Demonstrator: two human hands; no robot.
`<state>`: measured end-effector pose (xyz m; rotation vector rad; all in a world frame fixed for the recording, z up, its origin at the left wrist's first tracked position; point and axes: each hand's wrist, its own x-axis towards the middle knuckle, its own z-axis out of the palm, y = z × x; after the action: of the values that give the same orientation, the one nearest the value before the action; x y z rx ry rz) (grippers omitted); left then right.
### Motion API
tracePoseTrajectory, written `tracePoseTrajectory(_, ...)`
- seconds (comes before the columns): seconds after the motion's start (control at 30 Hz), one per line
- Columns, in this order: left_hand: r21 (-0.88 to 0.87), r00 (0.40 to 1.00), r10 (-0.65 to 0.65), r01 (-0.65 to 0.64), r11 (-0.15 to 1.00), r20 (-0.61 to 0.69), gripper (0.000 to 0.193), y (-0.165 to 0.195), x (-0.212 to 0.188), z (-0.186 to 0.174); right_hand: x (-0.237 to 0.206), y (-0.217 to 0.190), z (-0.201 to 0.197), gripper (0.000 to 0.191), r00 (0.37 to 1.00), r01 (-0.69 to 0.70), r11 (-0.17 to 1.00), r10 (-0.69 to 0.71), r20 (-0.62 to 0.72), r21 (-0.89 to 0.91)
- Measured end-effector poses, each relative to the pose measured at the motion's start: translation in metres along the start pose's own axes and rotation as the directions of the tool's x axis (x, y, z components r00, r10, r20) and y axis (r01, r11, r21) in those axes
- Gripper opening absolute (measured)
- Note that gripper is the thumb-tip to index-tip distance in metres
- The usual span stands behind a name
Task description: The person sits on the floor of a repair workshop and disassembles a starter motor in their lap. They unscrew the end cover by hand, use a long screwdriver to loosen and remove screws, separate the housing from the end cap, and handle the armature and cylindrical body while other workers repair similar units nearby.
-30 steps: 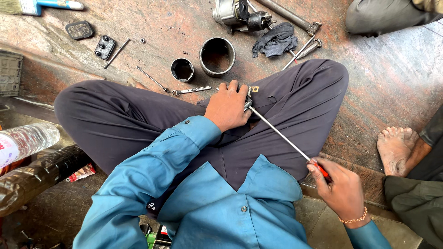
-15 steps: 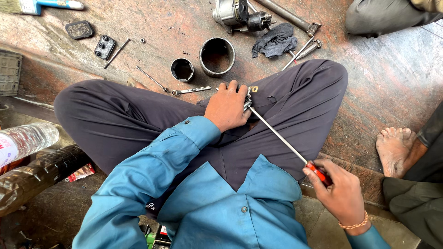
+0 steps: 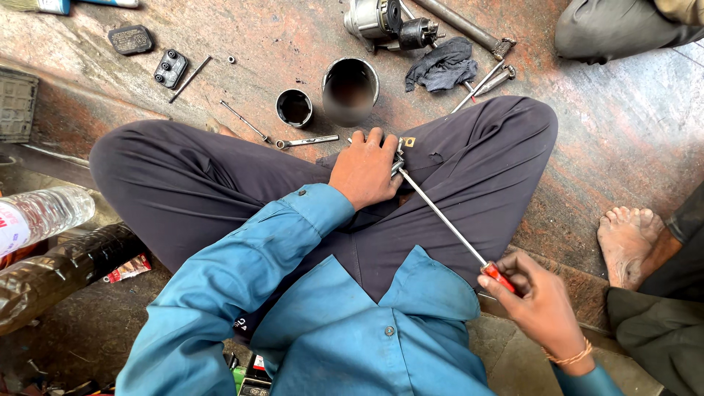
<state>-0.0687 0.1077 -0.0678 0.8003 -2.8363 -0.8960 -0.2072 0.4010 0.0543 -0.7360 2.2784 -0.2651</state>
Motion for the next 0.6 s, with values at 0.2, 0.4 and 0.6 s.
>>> tracePoseTrajectory(0.2,0.015,1.0,0.023,-0.023,1.0,0.019,0.057,0.001,-0.003,0.0,-0.011,-0.007,0.009,0.026,0.82,0.437,0.874,-0.484,-0.305,-0.213)
tracePoseTrajectory(0.4,-0.013,0.999,0.042,-0.042,0.999,0.017,0.057,-0.001,-0.004,-0.002,0.006,0.021,0.002,0.05,0.754,-0.639,0.426,0.186,0.63,0.64)
tracePoseTrajectory(0.6,-0.035,1.0,0.009,-0.009,0.999,0.009,0.055,-0.003,-0.005,0.0,0.002,0.016,0.002,0.027,0.922,-0.313,0.705,0.064,0.383,0.636)
